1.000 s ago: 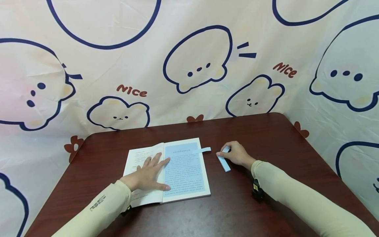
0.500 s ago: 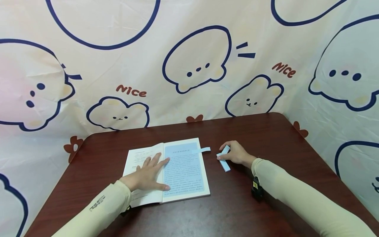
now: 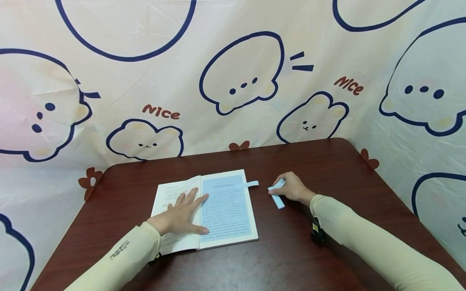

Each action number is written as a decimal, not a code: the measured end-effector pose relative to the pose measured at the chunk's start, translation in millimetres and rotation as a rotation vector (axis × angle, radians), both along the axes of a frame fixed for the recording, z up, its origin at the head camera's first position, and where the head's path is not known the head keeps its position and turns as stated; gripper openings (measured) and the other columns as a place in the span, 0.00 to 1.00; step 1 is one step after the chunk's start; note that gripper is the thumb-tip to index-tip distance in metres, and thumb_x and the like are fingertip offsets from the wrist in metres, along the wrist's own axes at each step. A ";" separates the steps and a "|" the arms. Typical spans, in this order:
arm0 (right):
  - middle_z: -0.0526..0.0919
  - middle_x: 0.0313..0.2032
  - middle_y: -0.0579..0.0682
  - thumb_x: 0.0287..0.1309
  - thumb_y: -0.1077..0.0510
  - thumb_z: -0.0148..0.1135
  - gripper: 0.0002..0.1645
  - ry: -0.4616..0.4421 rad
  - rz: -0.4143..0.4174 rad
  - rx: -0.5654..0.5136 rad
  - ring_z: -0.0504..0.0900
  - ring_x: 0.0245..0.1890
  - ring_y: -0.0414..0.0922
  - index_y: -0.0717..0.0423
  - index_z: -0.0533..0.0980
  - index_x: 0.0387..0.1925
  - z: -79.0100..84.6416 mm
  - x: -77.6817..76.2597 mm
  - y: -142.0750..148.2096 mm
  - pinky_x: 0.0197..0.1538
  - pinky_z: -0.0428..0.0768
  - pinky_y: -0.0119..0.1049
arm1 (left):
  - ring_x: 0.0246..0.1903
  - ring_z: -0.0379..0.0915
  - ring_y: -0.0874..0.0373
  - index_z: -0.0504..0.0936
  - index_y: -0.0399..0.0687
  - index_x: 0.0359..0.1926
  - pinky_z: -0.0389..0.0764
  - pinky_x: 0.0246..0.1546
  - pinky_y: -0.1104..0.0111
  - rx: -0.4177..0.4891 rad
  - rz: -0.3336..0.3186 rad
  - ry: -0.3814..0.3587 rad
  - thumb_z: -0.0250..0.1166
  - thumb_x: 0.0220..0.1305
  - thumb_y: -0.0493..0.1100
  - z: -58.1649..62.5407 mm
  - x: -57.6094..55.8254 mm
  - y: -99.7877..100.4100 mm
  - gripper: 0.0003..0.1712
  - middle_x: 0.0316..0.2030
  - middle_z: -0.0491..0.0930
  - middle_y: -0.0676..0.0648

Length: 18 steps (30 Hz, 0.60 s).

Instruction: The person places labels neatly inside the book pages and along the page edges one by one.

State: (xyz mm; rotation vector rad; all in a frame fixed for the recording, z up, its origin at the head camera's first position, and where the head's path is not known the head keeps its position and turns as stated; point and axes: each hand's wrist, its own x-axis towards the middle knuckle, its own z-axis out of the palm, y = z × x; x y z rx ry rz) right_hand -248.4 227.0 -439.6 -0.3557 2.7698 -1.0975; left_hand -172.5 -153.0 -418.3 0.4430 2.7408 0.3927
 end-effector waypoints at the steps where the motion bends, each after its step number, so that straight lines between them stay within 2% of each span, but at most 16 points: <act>1: 0.85 0.38 0.57 0.54 0.55 0.77 0.15 0.003 0.005 -0.010 0.78 0.33 0.43 0.63 0.85 0.37 -0.4 -0.1 0.0 0.36 0.77 0.33 | 0.77 0.37 0.25 0.54 0.63 0.80 0.48 0.62 0.20 0.001 0.000 0.002 0.74 0.45 0.75 -0.1 -0.1 0.0 0.65 0.82 0.39 0.38; 7: 0.85 0.34 0.57 0.60 0.57 0.72 0.10 0.026 0.033 -0.075 0.77 0.30 0.42 0.63 0.84 0.33 -3.3 1.1 0.6 0.34 0.77 0.34 | 0.77 0.37 0.25 0.54 0.63 0.80 0.48 0.62 0.20 0.006 -0.003 0.001 0.74 0.45 0.75 -1.1 0.0 -0.2 0.66 0.82 0.39 0.39; 18: 0.85 0.37 0.60 0.66 0.60 0.65 0.08 0.030 0.027 -0.103 0.77 0.31 0.44 0.62 0.84 0.33 -4.9 1.0 1.4 0.35 0.77 0.35 | 0.78 0.36 0.25 0.53 0.64 0.80 0.48 0.63 0.20 0.001 0.002 -0.006 0.73 0.45 0.75 0.3 0.1 -0.7 0.65 0.82 0.39 0.39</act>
